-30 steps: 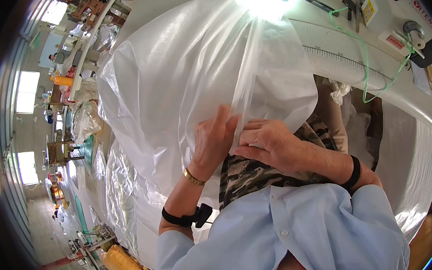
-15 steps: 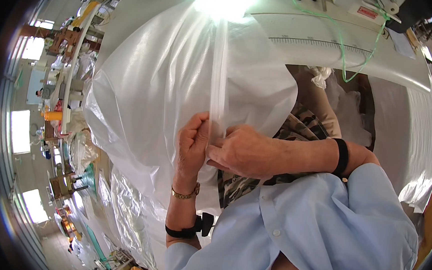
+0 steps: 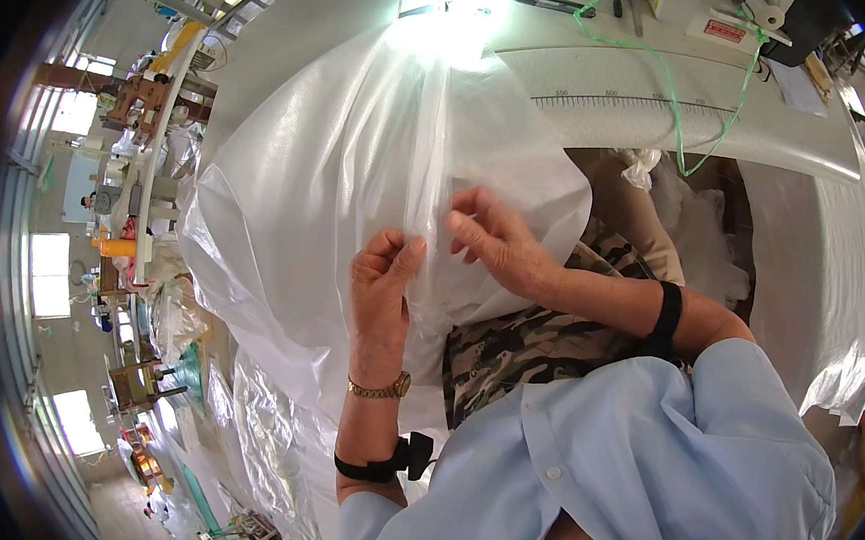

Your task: Sewing large white plastic or fabric sheets together using an industrial sewing machine.

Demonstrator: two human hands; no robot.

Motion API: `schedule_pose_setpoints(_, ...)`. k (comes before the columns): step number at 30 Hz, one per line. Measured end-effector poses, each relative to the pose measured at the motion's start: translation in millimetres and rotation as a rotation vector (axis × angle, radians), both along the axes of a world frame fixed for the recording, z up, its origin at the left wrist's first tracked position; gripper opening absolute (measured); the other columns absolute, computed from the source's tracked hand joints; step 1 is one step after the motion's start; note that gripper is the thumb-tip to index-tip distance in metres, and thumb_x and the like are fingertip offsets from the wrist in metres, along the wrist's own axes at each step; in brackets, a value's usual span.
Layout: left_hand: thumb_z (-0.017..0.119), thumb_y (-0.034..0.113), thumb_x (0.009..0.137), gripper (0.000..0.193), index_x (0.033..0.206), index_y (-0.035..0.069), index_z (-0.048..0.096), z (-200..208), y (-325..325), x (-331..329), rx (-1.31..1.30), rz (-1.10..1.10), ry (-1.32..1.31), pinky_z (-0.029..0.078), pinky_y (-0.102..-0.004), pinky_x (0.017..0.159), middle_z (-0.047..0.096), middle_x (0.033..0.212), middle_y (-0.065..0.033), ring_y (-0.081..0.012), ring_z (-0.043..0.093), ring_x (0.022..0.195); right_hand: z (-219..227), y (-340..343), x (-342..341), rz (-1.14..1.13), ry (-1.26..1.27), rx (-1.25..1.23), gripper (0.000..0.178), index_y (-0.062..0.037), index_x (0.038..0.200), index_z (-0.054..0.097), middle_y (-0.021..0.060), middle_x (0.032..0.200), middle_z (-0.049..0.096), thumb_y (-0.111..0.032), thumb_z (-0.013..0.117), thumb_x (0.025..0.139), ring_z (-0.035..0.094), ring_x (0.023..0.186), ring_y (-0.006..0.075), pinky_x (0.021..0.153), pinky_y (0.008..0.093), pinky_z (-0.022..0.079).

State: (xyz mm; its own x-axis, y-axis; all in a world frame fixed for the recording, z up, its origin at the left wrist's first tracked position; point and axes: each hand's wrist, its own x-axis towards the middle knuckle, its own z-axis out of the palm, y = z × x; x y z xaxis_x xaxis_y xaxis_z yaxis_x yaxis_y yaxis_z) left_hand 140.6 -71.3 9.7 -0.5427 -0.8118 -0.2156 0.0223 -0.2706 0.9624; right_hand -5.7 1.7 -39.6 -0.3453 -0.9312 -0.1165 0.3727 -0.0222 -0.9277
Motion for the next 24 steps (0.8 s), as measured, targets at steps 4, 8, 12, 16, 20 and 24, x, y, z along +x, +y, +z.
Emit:
schedule_pose_setpoints(4,0.068,0.008,0.088,0.008,0.089,0.002,0.064,3.1,-0.3,-1.1,0.089,-0.004,0.098,0.047,-0.0183,0.067,0.067,0.082,-0.0019,-0.0060,0.060,0.072,-22.4,-9.3,7.2,0.251,-0.145,-0.225,0.032,-0.0011,0.093,0.062,0.0014,0.083,0.061,-0.030,0.051,0.100,0.058,0.077,0.0087,0.068,0.0263,0.051)
schedule_pose_setpoints(8,0.069,0.009,0.088,0.009,0.090,0.002,0.064,8.2,0.4,-5.0,0.093,-0.002,0.059,0.049,-0.0204,0.070,0.067,0.083,-0.0035,-0.0074,0.061,0.074,-27.9,-11.6,13.9,0.216,-0.238,-0.154,0.030,-0.0009,0.094,0.062,0.0014,0.081,0.061,-0.027,0.049,0.099,0.058,0.075,0.0095,0.068,0.0259,0.051)
schedule_pose_setpoints(12,0.069,0.009,0.088,0.009,0.090,0.001,0.064,6.8,-0.5,-3.0,0.086,0.005,0.041,0.047,-0.0206,0.068,0.066,0.082,-0.0033,-0.0077,0.060,0.073,-18.8,-23.0,10.2,0.326,-0.161,-0.060,0.026,-0.0020,0.096,0.064,0.0015,0.080,0.062,-0.024,0.050,0.097,0.058,0.073,0.0093,0.068,0.0253,0.051)
schedule_pose_setpoints(16,0.069,0.007,0.087,0.007,0.089,0.002,0.065,9.8,-2.2,-2.4,0.018,0.029,0.051,0.043,-0.0187,0.066,0.065,0.079,-0.0008,-0.0059,0.056,0.069,-7.0,-36.4,6.5,0.370,-0.031,-0.025,0.025,0.0003,0.095,0.063,0.0057,0.078,0.063,-0.021,0.050,0.096,0.060,0.071,0.0132,0.067,0.0282,0.051)
schedule_pose_setpoints(20,0.069,0.005,0.086,0.006,0.085,0.003,0.064,19.0,-3.4,-0.1,-0.133,0.059,0.022,0.039,-0.0165,0.062,0.060,0.073,0.0034,-0.0020,0.050,0.065,3.2,-7.1,-10.0,0.156,0.506,-0.154,0.017,0.0000,0.101,0.061,0.0116,0.086,0.064,-0.014,0.056,0.092,0.062,0.077,0.0230,0.073,0.0335,0.051)
schedule_pose_setpoints(24,0.067,0.003,0.087,0.011,0.078,0.005,0.059,37.0,-5.4,-9.6,-0.338,-0.020,-0.069,0.030,-0.0164,0.052,0.051,0.066,0.0088,0.0011,0.039,0.058,-21.8,40.2,-60.8,-0.392,0.906,-0.203,0.023,-0.0029,0.105,0.060,0.0133,0.101,0.061,0.002,0.064,0.083,0.059,0.096,0.0254,0.083,0.0348,0.047)
